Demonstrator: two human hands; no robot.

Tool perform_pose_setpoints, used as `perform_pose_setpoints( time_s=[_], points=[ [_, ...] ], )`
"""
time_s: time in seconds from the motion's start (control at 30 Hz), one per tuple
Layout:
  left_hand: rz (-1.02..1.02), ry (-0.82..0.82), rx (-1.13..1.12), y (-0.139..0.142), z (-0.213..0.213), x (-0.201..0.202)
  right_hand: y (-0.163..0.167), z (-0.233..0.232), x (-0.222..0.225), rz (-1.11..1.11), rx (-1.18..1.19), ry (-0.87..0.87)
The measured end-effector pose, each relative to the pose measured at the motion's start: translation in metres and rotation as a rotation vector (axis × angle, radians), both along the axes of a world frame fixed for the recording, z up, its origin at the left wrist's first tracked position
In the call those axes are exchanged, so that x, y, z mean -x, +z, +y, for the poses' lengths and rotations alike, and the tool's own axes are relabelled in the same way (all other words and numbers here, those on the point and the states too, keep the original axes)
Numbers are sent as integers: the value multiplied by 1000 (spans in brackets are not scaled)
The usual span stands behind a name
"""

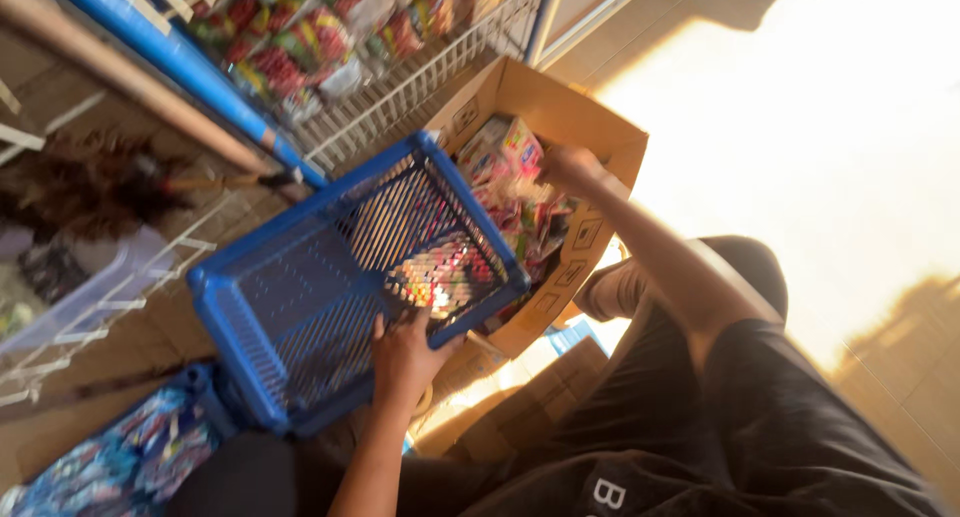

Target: The person walks through a store aisle and then sits on the floor to organize snack packets from a cardboard box into a blue plastic basket. They handle multiple packets of candy and snacks, arranging them neatly in the basket.

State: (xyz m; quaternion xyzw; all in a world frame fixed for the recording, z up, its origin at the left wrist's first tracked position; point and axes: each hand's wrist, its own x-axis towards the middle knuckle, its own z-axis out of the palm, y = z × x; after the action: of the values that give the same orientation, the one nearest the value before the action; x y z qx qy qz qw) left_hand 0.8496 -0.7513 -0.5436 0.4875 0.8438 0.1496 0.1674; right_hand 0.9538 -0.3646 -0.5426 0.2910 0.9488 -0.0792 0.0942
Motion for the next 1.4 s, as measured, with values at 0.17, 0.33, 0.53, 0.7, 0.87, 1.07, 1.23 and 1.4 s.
perform_pose_setpoints(
  time_s=[0.17,0.33,0.53,0.7,0.87,1.07,1.23,1.4],
  points=[
    [-37,-4,-219,4,-3,-8,62,16,-26,273,206,-100],
    [-759,96,-618,7,-4,-15,100,-54,-33,702,302,215],
    [-1846,328,-926,-20,-7,-2,87,-221,-13,677,158,652],
    [-1610,601,-995,-50,-16,6,85,-247,6,693,239,667],
    [-1582,529,-959,-48,-8,6,74,-225,33,563,710,165],
    [-1071,287,-452,-1,-22,50,74,-214,67,513,1265,50],
    [-958,62,-206,36,-31,101,76,-207,98,251,1321,164],
    [-1349,532,-658,43,-42,144,64,-218,115,572,1412,-149]
  ],
)
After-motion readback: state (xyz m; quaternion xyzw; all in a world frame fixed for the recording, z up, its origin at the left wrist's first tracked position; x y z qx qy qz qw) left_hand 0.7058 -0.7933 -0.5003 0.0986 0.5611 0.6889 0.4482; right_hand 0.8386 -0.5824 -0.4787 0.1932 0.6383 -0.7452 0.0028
